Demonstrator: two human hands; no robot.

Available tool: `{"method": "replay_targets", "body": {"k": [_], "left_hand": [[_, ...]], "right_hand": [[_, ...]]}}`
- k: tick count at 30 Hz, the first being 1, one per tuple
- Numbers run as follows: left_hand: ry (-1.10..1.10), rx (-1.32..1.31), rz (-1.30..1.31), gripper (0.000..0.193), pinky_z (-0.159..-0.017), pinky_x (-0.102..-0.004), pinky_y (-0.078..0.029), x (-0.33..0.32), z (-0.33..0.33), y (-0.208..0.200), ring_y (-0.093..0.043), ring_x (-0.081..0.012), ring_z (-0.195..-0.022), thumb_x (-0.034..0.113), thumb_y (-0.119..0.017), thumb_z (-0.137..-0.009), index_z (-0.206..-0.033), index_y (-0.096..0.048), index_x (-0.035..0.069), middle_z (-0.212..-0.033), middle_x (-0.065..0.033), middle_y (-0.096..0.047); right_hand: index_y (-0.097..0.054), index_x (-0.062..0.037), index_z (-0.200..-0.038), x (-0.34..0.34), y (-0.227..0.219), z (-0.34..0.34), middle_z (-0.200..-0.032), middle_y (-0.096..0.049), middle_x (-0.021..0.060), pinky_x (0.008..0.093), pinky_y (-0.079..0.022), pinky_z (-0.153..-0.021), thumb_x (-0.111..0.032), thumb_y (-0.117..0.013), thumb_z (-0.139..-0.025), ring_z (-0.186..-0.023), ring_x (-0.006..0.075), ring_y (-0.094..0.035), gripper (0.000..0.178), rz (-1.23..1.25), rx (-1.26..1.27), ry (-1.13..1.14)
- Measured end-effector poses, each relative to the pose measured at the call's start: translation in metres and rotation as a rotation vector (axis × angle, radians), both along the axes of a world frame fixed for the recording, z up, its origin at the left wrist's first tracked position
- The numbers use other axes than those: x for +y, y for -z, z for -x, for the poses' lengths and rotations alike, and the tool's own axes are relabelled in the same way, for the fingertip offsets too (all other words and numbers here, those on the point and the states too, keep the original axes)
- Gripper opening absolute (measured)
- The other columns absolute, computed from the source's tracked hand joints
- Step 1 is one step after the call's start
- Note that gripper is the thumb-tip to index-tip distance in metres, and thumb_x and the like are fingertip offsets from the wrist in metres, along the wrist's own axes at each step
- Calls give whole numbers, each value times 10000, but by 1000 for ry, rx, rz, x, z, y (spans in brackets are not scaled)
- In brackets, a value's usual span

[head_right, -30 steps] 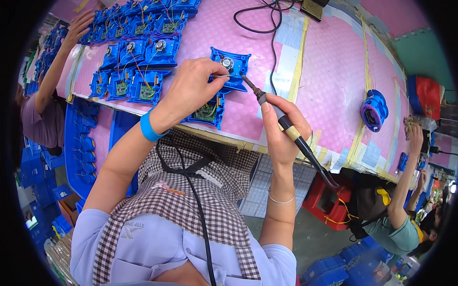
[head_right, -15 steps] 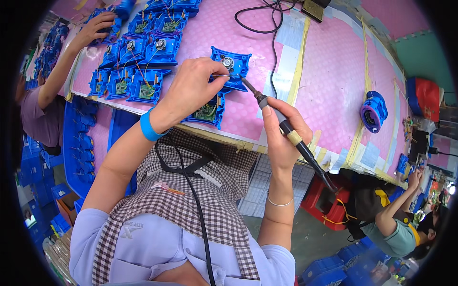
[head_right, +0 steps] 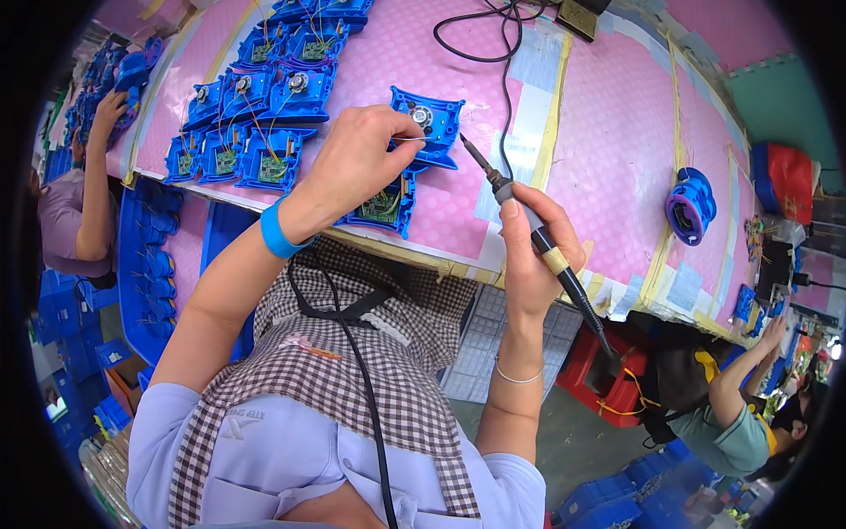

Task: Soldering electronic components onto blue cooling fan housings at a factory workbench.

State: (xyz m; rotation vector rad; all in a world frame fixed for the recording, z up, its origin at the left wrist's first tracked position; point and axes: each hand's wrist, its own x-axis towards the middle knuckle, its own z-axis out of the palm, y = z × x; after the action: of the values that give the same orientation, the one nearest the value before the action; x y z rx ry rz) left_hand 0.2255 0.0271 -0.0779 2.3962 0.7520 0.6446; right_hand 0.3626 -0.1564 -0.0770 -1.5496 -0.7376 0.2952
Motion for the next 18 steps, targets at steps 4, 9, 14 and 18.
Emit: {"method": "replay_targets", "body": {"k": [4, 9, 14, 18], "left_hand": [[-6, 25, 5, 163, -671, -421, -514, 0, 0, 0, -669, -320, -736, 156, -700, -802, -864, -740, 11, -808, -174, -694], [0, 17, 1, 157, -672, -415, -522, 0, -1, -1, -676, -317, -741, 148, -698, -802, -869, -739, 12, -824, -173, -700], [22, -19, -18, 143, -671, -411, -525, 0, 0, 1, -679, -315, -744, 127, -690, -798, -872, -734, 14, -823, -170, -700], [-3, 18, -3, 137, -671, -407, -524, -1, -3, 1, -678, -312, -744, 123, -688, -799, -867, -731, 12, -822, -166, -699]], "right_hand": [[-703, 30, -1050, -1, 1, 0, -826, -701, 64, 206, -490, -606, -59, -725, -863, -675, 86, -631, 208, -34, -3, 21], [-696, 31, -1060, -5, 4, -1, -842, -699, 63, 209, -497, -609, -47, -724, -858, -678, 83, -624, 218, -40, 1, 18], [-693, 34, -1063, -8, 7, -1, -879, -703, 71, 210, -504, -625, -40, -725, -855, -706, 86, -628, 222, -69, 12, 17], [-688, 38, -1076, -7, 8, 0, -900, -706, 79, 215, -511, -651, -36, -727, -855, -724, 91, -631, 237, -112, 40, 4]]}}
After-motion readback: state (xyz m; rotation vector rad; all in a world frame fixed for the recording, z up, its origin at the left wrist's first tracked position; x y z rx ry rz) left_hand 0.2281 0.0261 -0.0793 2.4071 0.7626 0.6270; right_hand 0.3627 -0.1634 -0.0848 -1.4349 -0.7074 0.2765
